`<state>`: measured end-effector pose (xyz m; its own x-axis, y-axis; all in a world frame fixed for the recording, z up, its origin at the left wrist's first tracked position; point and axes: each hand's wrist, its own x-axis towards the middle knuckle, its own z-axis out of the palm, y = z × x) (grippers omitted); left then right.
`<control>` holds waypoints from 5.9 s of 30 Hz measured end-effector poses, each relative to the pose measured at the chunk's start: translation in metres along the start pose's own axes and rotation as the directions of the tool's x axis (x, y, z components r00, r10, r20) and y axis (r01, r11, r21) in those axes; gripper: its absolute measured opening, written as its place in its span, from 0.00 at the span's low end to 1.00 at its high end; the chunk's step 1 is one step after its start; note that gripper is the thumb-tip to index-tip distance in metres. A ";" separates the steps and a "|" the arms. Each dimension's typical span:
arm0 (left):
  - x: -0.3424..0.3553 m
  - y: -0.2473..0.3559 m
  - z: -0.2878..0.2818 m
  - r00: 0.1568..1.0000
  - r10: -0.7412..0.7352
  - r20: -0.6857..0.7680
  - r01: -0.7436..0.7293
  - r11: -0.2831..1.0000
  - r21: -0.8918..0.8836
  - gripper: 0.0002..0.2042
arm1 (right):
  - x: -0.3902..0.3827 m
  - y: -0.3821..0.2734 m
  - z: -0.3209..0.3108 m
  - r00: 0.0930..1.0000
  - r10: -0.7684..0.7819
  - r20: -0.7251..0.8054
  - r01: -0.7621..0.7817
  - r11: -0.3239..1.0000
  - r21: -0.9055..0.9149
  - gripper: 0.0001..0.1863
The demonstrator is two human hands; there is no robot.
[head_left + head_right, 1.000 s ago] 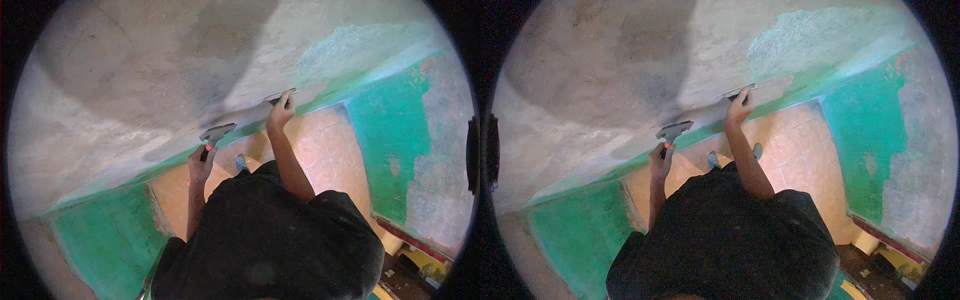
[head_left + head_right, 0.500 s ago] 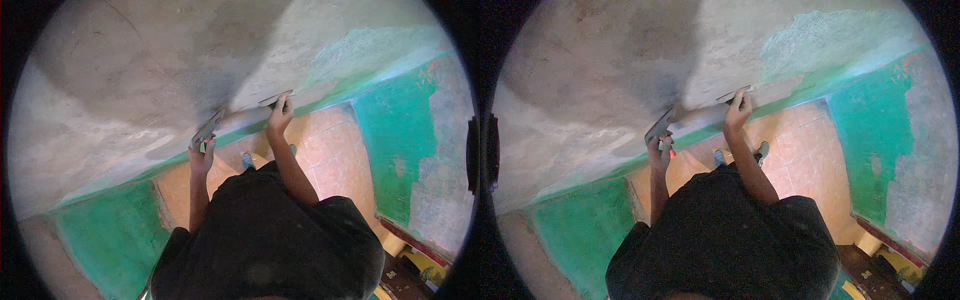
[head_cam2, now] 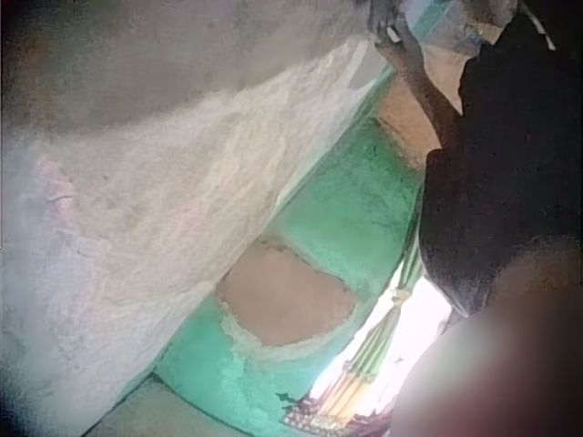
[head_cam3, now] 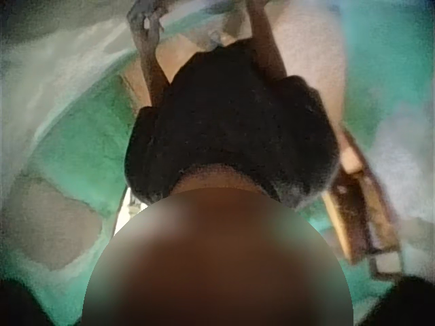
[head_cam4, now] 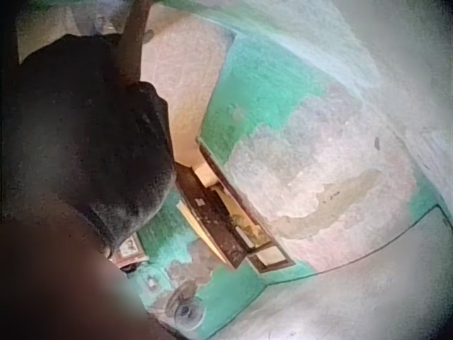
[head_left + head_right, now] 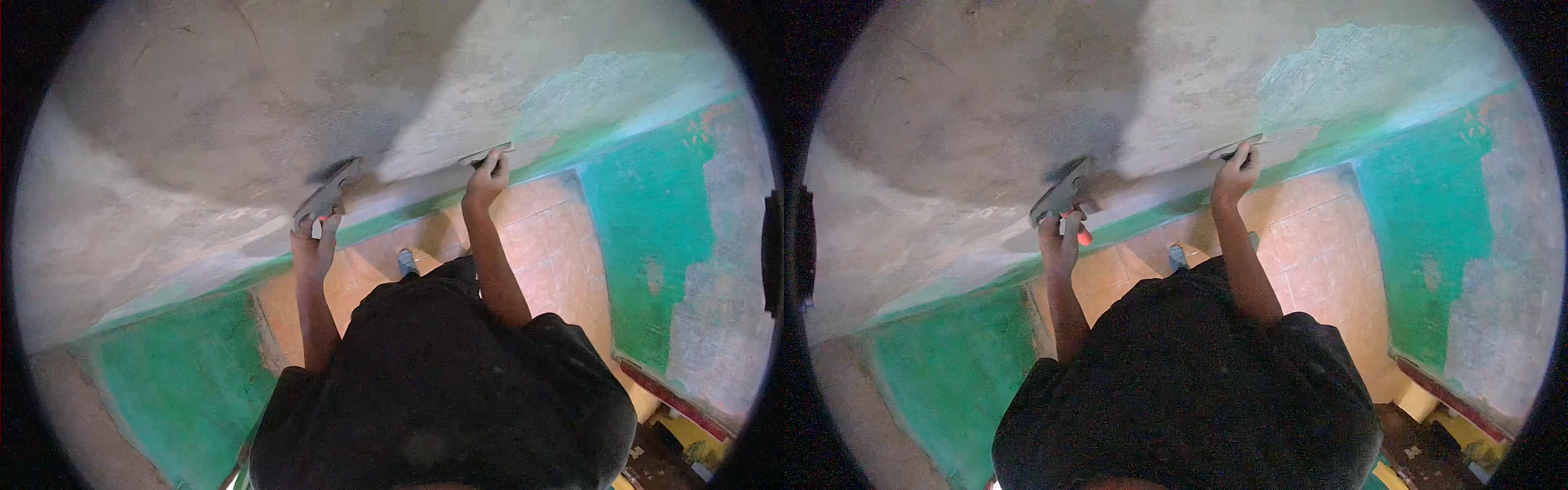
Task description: Applying and smoothing wall putty or plaster using scrapers on a damaged wall section.
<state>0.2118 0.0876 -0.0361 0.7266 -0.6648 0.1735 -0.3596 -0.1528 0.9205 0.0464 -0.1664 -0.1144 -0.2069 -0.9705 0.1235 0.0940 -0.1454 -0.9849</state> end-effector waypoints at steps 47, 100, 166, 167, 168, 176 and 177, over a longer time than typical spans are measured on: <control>0.005 0.019 0.005 0.991 -0.128 0.050 0.134 0.977 -0.163 0.08 | 0.002 0.014 -0.013 0.955 0.286 0.084 -0.298 0.921 0.252 0.12; 0.009 0.006 -0.001 0.990 -0.121 0.070 0.131 0.978 -0.160 0.08 | 0.016 -0.009 -0.014 0.959 0.283 0.023 -0.281 0.929 0.240 0.10; 0.015 0.003 -0.013 0.990 -0.095 0.100 0.099 0.995 -0.029 0.12 | 0.012 0.015 -0.010 0.998 -0.065 0.023 0.068 0.968 -0.242 0.13; 0.017 0.004 -0.012 0.990 -0.093 0.103 0.096 0.995 -0.029 0.12 | 0.015 0.017 -0.011 0.998 -0.066 0.019 0.068 0.968 -0.242 0.13; 0.019 0.006 -0.011 0.990 -0.084 0.110 0.088 0.995 -0.036 0.12 | 0.020 0.019 -0.014 0.993 -0.114 0.032 0.118 0.960 -0.255 0.13; 0.015 -0.001 -0.014 0.990 -0.051 0.129 0.051 0.999 0.004 0.12 | 0.016 0.020 -0.020 0.999 -0.018 0.035 0.027 0.964 -0.265 0.16; 0.015 0.000 -0.010 0.990 -0.084 0.112 0.086 0.996 -0.017 0.12 | 0.019 0.024 -0.021 0.999 -0.030 0.033 0.038 0.964 -0.263 0.16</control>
<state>0.2290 0.0850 -0.0302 0.6842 -0.7272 0.0553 -0.2853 -0.1971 0.9379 0.0241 -0.1839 -0.1384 -0.1770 -0.9715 0.1573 -0.1739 -0.1265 -0.9766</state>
